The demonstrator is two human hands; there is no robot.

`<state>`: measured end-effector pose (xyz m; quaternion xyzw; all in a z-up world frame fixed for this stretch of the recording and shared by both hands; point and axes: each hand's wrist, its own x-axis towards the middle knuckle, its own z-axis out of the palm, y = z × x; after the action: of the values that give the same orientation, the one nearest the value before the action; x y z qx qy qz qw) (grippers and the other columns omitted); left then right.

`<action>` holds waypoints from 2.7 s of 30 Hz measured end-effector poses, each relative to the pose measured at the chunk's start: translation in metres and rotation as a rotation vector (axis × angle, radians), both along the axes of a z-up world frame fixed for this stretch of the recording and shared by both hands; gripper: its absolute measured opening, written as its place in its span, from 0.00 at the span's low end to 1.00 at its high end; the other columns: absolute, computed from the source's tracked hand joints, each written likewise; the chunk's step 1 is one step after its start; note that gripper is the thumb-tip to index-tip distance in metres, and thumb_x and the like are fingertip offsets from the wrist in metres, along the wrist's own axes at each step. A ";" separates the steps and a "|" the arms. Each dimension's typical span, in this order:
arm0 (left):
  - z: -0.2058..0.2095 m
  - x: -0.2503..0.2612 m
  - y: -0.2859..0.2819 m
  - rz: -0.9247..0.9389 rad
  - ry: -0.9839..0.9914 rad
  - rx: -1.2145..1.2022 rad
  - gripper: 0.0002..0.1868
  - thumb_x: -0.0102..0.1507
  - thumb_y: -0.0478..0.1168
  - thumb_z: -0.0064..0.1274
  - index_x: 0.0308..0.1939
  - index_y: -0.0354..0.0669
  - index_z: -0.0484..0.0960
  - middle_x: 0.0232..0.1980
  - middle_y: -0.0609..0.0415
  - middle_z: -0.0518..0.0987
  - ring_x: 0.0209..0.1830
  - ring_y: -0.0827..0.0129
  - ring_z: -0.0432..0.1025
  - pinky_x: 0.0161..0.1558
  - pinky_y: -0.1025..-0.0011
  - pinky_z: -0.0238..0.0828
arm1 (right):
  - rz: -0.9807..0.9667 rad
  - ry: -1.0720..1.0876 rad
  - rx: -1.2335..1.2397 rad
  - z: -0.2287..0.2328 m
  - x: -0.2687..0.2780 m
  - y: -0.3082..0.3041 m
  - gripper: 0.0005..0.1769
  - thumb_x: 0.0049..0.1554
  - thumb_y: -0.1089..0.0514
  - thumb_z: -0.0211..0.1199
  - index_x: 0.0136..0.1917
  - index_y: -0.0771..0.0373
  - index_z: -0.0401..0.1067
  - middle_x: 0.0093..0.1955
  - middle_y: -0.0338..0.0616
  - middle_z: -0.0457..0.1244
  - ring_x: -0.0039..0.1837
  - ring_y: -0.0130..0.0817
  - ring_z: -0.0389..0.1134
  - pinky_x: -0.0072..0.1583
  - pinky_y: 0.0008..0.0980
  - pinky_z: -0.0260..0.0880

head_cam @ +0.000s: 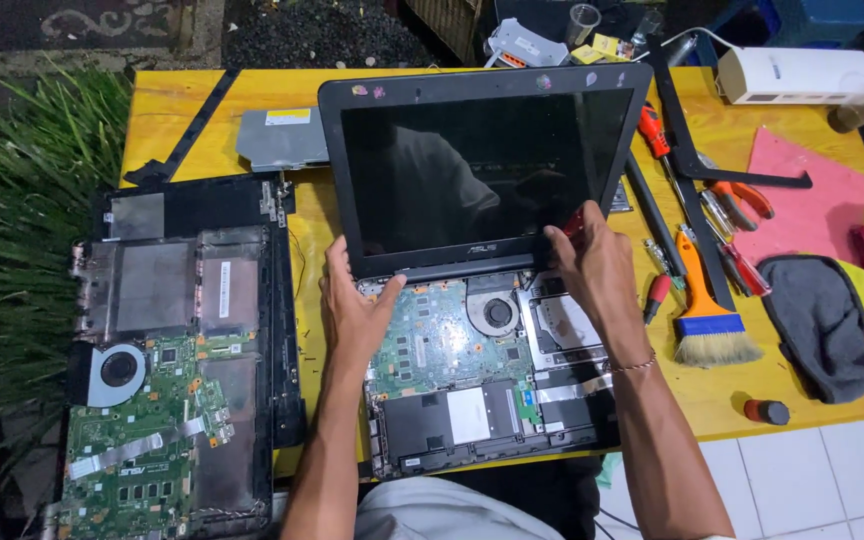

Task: The person works on a disassembled laptop placed on a yellow table. They use a red screwdriver to tighten screws around the screen bezel and then use a brush to clean a small circuit board component.

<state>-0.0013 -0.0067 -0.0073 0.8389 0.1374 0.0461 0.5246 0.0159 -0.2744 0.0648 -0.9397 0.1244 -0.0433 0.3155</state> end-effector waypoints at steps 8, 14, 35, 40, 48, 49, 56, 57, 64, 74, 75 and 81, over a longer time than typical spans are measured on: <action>-0.001 0.000 0.000 -0.002 -0.009 0.010 0.45 0.57 0.45 0.68 0.74 0.52 0.60 0.68 0.32 0.71 0.68 0.39 0.66 0.64 0.45 0.65 | -0.034 -0.275 0.106 -0.005 -0.028 -0.009 0.07 0.69 0.60 0.58 0.56 0.66 0.69 0.46 0.61 0.69 0.49 0.55 0.74 0.52 0.50 0.75; 0.005 -0.003 -0.002 -0.003 -0.021 -0.010 0.45 0.57 0.45 0.68 0.74 0.50 0.60 0.68 0.30 0.70 0.68 0.37 0.65 0.64 0.44 0.63 | 0.009 -0.484 0.153 -0.002 -0.024 -0.054 0.05 0.74 0.66 0.46 0.58 0.70 0.61 0.48 0.62 0.65 0.51 0.55 0.71 0.54 0.52 0.72; 0.021 0.005 -0.011 0.048 -0.128 -0.039 0.54 0.54 0.35 0.72 0.76 0.55 0.53 0.68 0.19 0.66 0.70 0.29 0.62 0.67 0.42 0.60 | -0.054 -0.312 0.204 -0.029 -0.020 -0.074 0.12 0.69 0.58 0.56 0.51 0.64 0.79 0.44 0.59 0.64 0.49 0.54 0.67 0.53 0.46 0.67; 0.003 0.002 -0.009 0.067 -0.237 0.021 0.55 0.52 0.43 0.74 0.76 0.54 0.54 0.68 0.29 0.67 0.68 0.40 0.65 0.65 0.52 0.64 | -0.111 -0.341 0.329 -0.034 -0.022 -0.087 0.21 0.74 0.47 0.47 0.52 0.59 0.78 0.40 0.44 0.58 0.49 0.38 0.60 0.56 0.40 0.63; 0.009 -0.001 -0.011 -0.117 -0.608 0.616 0.11 0.57 0.46 0.73 0.40 0.58 0.87 0.44 0.62 0.71 0.48 0.63 0.66 0.55 0.59 0.62 | -0.051 -0.368 0.568 -0.040 -0.016 -0.079 0.07 0.63 0.63 0.65 0.54 0.68 0.76 0.42 0.58 0.70 0.45 0.43 0.75 0.51 0.39 0.76; 0.011 0.000 -0.015 -0.121 -0.608 0.619 0.11 0.57 0.46 0.73 0.40 0.58 0.87 0.44 0.62 0.71 0.48 0.63 0.66 0.55 0.59 0.62 | -0.055 -0.368 0.571 -0.042 -0.016 -0.080 0.07 0.63 0.63 0.65 0.54 0.68 0.76 0.42 0.58 0.70 0.45 0.43 0.75 0.51 0.39 0.76; 0.018 0.006 -0.028 -0.361 -0.547 0.563 0.04 0.61 0.38 0.65 0.39 0.51 0.90 0.37 0.58 0.76 0.37 0.63 0.72 0.43 0.66 0.69 | -0.070 -0.326 0.711 -0.050 -0.015 -0.083 0.08 0.62 0.63 0.65 0.53 0.71 0.75 0.44 0.60 0.70 0.45 0.47 0.76 0.51 0.42 0.79; 0.019 0.006 -0.028 -0.377 -0.530 0.565 0.05 0.60 0.37 0.66 0.40 0.50 0.90 0.37 0.58 0.76 0.37 0.63 0.72 0.43 0.67 0.70 | -0.070 -0.323 0.755 -0.053 -0.015 -0.084 0.09 0.62 0.63 0.66 0.53 0.71 0.75 0.44 0.60 0.70 0.45 0.47 0.76 0.51 0.42 0.79; 0.027 0.010 -0.023 -0.459 -0.522 0.621 0.08 0.60 0.38 0.65 0.43 0.45 0.90 0.40 0.52 0.79 0.41 0.58 0.74 0.46 0.63 0.71 | -0.146 -0.324 0.862 -0.057 -0.013 -0.082 0.08 0.64 0.62 0.63 0.51 0.72 0.73 0.43 0.58 0.71 0.43 0.40 0.76 0.48 0.35 0.80; 0.027 0.020 -0.064 -0.622 -0.548 0.675 0.08 0.61 0.34 0.61 0.44 0.48 0.89 0.40 0.53 0.80 0.43 0.62 0.74 0.45 0.66 0.70 | -0.224 -0.272 0.957 -0.048 -0.009 -0.082 0.09 0.63 0.63 0.64 0.50 0.74 0.72 0.41 0.61 0.70 0.41 0.42 0.76 0.47 0.38 0.82; 0.026 0.022 -0.072 -0.674 -0.583 0.681 0.09 0.61 0.32 0.61 0.44 0.47 0.89 0.41 0.53 0.80 0.43 0.60 0.75 0.44 0.65 0.71 | -0.234 -0.277 0.973 -0.047 -0.009 -0.082 0.10 0.63 0.63 0.64 0.49 0.75 0.71 0.40 0.61 0.70 0.41 0.41 0.76 0.47 0.37 0.82; 0.032 0.034 -0.087 -0.834 -0.579 0.712 0.10 0.63 0.31 0.57 0.45 0.47 0.88 0.40 0.53 0.77 0.41 0.60 0.74 0.41 0.66 0.71 | -0.201 -0.300 1.001 -0.052 -0.010 -0.087 0.10 0.62 0.63 0.66 0.49 0.75 0.71 0.40 0.62 0.70 0.41 0.43 0.76 0.46 0.39 0.82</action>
<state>0.0325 -0.0934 0.0249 0.8989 -0.3738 0.1058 0.2026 0.0062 -0.3613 0.0126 -0.6413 0.1727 -0.1424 0.7339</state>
